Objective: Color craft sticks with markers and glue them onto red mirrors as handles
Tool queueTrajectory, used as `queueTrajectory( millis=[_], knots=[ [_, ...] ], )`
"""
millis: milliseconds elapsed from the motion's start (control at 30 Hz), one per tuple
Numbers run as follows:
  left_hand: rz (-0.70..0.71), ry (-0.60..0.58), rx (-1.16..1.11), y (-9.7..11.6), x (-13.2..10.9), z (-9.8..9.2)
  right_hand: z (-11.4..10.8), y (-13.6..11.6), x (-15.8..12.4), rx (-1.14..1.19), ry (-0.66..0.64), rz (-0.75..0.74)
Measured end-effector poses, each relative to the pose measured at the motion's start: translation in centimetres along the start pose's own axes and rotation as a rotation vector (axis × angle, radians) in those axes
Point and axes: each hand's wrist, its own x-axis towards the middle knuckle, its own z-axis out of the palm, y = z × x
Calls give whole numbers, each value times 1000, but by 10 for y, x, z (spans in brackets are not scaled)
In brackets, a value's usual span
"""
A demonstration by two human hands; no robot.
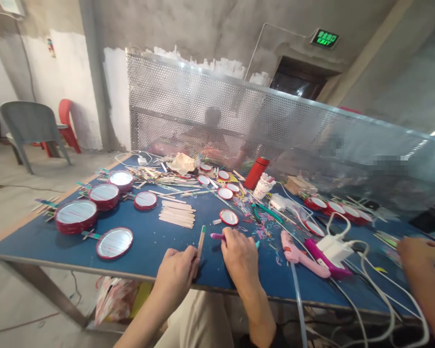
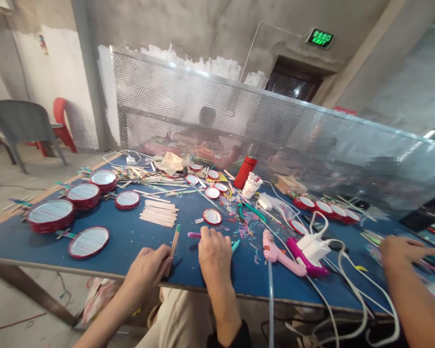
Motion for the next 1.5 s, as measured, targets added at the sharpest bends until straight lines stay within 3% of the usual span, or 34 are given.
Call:
queueTrajectory(
  millis=[200,433,633,767,900,1067,1267,1500],
  knots=[
    [-8,2,-18,3,-3,-3,-2,-10,-14,424,372,99],
    [11,-36,-24,3,-2,-4,-8,-55,-29,1097,437,396],
    [-9,-43,65,4,-3,-4,-6,-60,-38,1085,422,405],
    [10,-39,129,6,-4,-7,-4,-57,-40,1060,458,309],
    [84,28,138,6,-2,-10,-2,-57,-40,1000,515,300],
    [152,119,119,3,2,-8,5,-57,-45,981,446,418],
    [172,156,111,2,3,-7,3,-56,-45,985,435,336],
    [146,86,109,7,2,-13,-3,-58,-40,1073,419,304]
  ],
)
